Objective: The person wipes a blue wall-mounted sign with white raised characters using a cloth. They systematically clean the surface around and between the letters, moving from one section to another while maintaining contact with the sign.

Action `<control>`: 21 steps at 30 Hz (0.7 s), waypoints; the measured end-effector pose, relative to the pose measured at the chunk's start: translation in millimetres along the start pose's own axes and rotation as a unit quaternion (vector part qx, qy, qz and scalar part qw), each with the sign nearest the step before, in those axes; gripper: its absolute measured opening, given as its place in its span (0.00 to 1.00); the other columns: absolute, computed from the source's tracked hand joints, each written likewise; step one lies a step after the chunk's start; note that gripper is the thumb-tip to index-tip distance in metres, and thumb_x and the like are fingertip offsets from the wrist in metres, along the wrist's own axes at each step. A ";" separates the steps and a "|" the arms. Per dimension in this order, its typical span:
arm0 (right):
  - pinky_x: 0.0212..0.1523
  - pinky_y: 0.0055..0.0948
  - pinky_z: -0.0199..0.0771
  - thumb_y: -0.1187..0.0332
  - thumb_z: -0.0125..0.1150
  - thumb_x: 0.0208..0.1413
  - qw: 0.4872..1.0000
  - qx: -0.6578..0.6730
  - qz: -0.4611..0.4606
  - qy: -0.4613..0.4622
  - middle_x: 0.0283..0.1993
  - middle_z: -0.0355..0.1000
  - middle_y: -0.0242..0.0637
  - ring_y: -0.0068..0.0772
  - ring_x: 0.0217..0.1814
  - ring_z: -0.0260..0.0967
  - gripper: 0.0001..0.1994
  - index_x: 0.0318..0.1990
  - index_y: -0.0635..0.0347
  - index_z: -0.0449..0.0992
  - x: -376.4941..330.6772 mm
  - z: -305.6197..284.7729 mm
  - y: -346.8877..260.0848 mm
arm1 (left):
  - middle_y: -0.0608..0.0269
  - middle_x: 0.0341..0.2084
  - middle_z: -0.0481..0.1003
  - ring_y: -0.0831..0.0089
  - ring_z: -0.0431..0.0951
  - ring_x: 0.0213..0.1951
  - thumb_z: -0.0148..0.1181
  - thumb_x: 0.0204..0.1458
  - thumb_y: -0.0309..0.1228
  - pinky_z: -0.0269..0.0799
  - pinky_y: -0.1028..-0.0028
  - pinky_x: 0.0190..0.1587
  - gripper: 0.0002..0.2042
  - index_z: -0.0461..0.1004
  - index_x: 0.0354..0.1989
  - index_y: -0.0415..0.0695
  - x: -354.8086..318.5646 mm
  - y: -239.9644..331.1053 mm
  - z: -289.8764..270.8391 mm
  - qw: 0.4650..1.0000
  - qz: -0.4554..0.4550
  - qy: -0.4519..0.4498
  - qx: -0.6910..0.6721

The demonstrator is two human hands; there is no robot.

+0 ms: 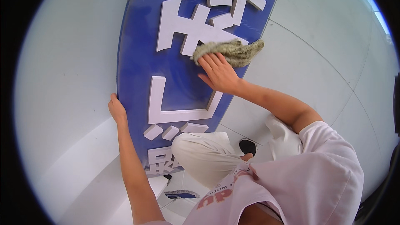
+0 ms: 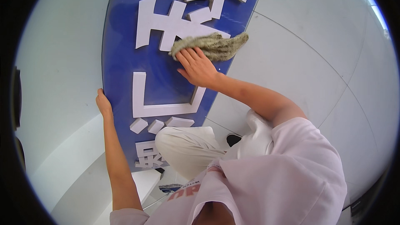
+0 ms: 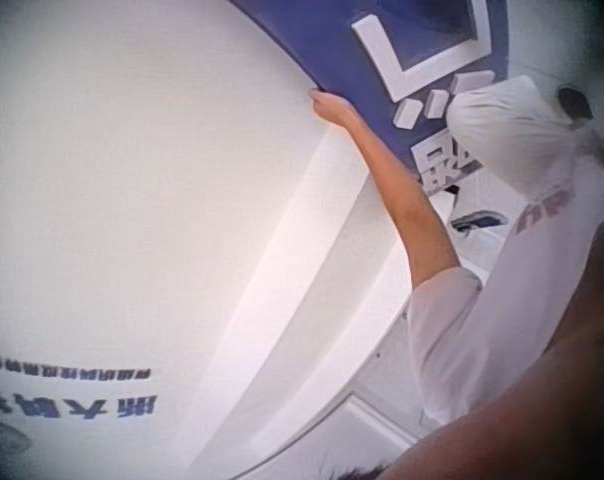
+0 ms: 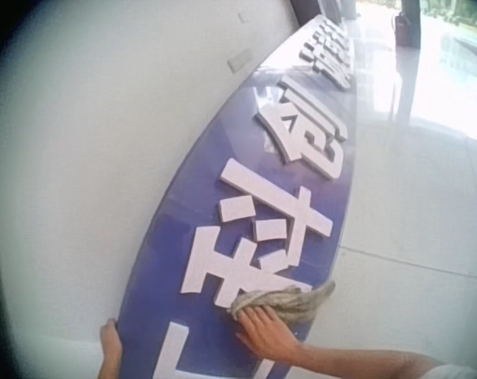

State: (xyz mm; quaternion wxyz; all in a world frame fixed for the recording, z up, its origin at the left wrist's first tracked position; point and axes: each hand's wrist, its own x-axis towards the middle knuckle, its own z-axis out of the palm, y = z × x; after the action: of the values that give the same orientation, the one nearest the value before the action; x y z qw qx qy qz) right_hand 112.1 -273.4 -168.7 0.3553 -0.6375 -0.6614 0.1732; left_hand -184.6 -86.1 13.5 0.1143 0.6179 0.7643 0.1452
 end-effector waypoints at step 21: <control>0.48 0.37 0.73 0.67 0.52 0.61 0.863 0.329 0.382 -0.001 0.43 0.76 0.45 0.45 0.52 0.71 0.13 0.51 0.60 0.71 -88.3 -24.8 97.0 | 0.51 0.33 0.75 0.61 0.74 0.37 0.40 0.59 0.46 0.67 0.65 0.46 0.26 0.73 0.35 0.29 3.5 -7.5 -3.6 0.999 -0.029 -0.025 -0.007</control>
State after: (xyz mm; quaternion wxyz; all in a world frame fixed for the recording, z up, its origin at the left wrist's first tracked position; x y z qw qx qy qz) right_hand 193.4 -352.0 -239.9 0.4500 -0.6860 -0.2707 0.5037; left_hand -193.4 -84.4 14.1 0.1421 0.5982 0.7776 0.1314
